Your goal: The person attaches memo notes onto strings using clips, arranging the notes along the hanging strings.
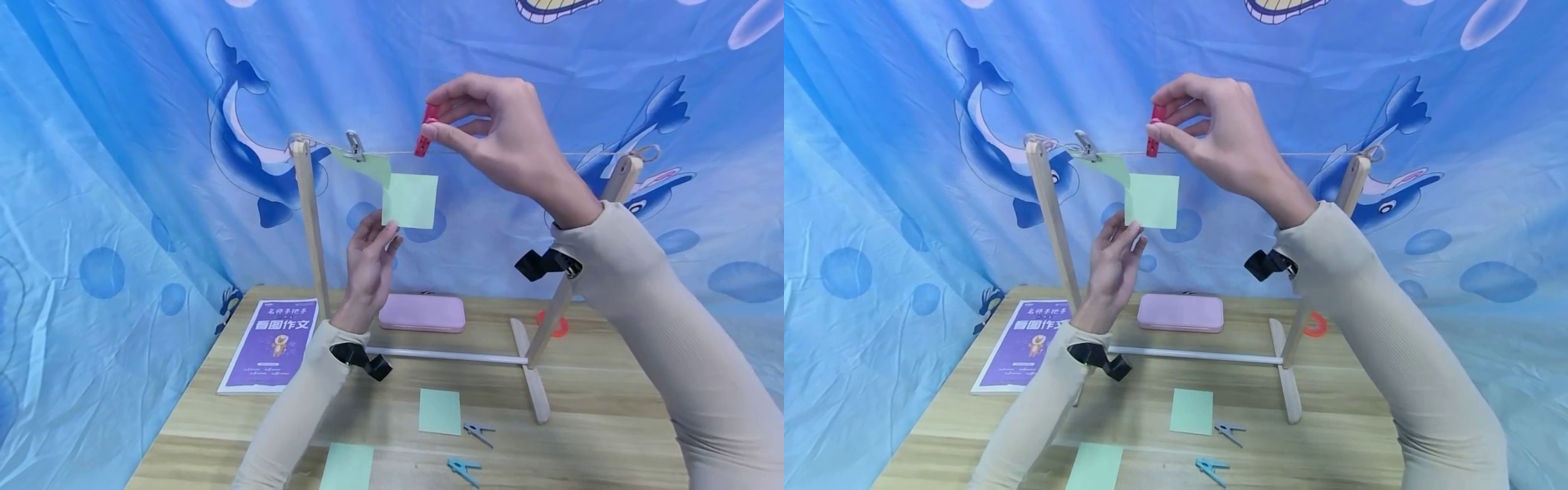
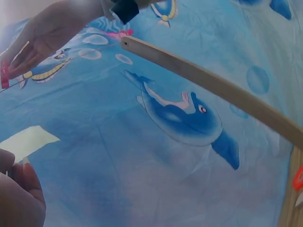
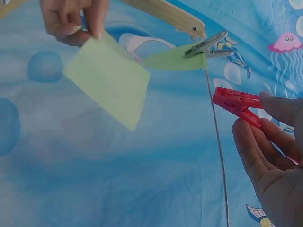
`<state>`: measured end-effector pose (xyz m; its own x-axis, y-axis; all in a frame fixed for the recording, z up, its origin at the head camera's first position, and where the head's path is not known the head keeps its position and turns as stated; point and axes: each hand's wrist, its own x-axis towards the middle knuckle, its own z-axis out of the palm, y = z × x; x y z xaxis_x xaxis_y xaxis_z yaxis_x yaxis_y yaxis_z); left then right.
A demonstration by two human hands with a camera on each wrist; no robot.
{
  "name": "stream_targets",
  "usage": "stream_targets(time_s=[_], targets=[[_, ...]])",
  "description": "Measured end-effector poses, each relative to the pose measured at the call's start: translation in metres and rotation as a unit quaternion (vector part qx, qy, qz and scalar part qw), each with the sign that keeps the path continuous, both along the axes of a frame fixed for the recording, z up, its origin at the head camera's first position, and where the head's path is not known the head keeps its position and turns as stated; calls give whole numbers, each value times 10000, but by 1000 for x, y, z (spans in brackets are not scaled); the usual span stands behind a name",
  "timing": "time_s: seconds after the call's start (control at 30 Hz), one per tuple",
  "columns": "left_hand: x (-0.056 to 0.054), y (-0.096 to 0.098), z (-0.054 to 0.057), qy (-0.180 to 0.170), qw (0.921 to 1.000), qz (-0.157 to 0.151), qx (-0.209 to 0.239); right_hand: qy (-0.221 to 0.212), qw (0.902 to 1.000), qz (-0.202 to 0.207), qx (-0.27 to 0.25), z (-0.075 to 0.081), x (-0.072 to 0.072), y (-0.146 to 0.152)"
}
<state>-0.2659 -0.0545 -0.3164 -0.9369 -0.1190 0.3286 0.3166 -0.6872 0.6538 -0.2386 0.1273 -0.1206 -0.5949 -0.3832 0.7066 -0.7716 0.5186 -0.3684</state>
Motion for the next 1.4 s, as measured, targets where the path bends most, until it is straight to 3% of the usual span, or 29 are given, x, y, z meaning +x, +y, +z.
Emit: stream_targets(time_s=[0.53, 1.0, 1.4], targets=[[-6, 5, -2, -265, 9989, -392, 28, 14, 9999, 151, -82, 5, -3, -6], [-16, 9, 19, -244, 9971, -702, 139, 221, 9988, -245, 363, 10, -5, -13], [-23, 16, 30, -225, 9921, -1072, 615, 187, 9992, -166, 302, 14, -4, -14]])
